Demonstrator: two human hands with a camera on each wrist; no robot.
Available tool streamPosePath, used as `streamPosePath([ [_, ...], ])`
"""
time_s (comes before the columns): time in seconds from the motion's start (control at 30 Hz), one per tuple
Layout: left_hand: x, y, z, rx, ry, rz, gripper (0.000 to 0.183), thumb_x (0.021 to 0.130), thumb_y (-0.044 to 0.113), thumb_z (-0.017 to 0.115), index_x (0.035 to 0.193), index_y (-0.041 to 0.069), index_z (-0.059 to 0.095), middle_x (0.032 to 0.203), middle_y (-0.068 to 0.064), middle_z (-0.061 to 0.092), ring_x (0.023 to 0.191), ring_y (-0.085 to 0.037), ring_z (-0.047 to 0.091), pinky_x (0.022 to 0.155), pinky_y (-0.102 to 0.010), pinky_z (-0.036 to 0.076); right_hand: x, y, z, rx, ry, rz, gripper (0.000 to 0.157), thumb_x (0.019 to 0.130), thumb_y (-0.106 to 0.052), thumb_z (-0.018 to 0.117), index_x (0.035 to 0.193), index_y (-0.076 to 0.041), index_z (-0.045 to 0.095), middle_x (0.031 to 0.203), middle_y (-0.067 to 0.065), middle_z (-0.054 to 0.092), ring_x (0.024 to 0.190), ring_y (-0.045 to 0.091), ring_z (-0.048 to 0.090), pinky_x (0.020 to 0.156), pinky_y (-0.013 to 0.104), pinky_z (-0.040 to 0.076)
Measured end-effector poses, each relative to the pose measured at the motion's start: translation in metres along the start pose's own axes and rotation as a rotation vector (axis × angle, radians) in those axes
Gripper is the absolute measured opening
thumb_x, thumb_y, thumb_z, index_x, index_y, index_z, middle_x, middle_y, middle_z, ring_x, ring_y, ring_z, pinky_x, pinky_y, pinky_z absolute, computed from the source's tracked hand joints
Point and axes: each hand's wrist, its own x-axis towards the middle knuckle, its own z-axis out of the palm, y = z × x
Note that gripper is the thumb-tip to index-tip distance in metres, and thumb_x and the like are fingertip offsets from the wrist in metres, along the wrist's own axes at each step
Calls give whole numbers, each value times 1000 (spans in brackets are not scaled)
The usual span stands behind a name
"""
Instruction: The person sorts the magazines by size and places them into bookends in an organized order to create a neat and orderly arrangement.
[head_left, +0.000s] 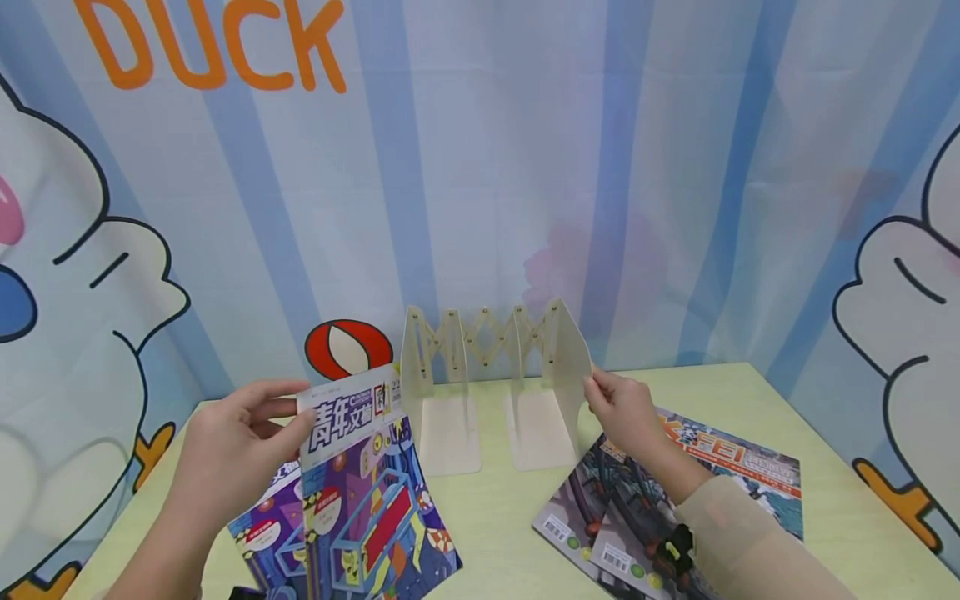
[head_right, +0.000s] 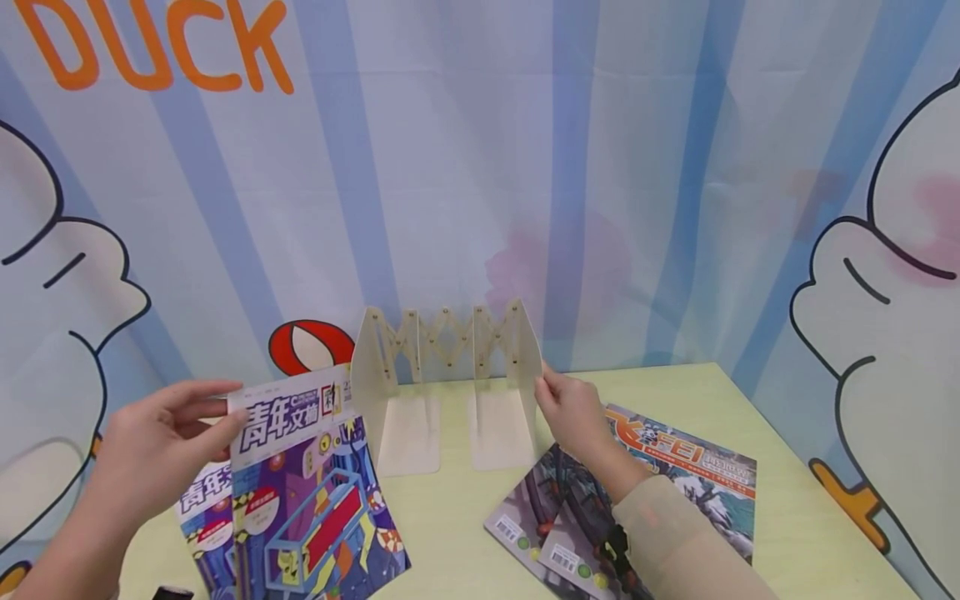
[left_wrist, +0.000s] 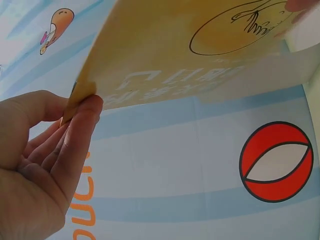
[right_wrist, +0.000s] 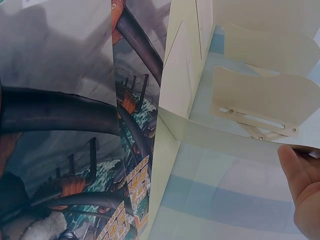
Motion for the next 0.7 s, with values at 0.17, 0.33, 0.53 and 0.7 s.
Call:
streamPosePath([
  [0.17, -2, 4, -2, -25, 1, -7, 33, 89, 19, 65, 119, 8, 62, 98, -17, 72, 70, -19, 70, 53, -17, 52, 0, 0, 0, 1, -2, 5, 39, 98, -16, 50, 133, 1, 51, 97, 23, 70, 71, 29, 70, 46, 22, 46],
  [0.33, -5, 10, -3, -49, 19, -22, 34, 88, 21, 67, 119, 9, 63, 98, -16, 72, 69, -19, 71, 53, -17, 52, 0, 0, 0, 5, -6, 15, 39, 98, -16, 49, 134, 0, 50, 97, 23, 70, 72, 29, 70, 47, 21, 47],
  [0.53, -8, 16, -5, -74, 45, -22, 34, 87, 20, 68, 119, 9, 63, 99, -16, 72, 70, -20, 72, 55, -16, 53, 0, 0, 0, 10, -12, 24, 40, 98, -17, 49, 134, 0, 49, 96, 23, 70, 72, 30, 70, 44, 23, 44],
  [0.7, -10, 21, -7, -86, 64, -27, 34, 87, 20, 68, 119, 8, 63, 100, -17, 72, 70, -21, 72, 55, -15, 53, 0, -1, 0, 14, -13, 25, 40, 99, -17, 49, 134, 0, 49, 94, 22, 70, 72, 31, 69, 43, 23, 43],
])
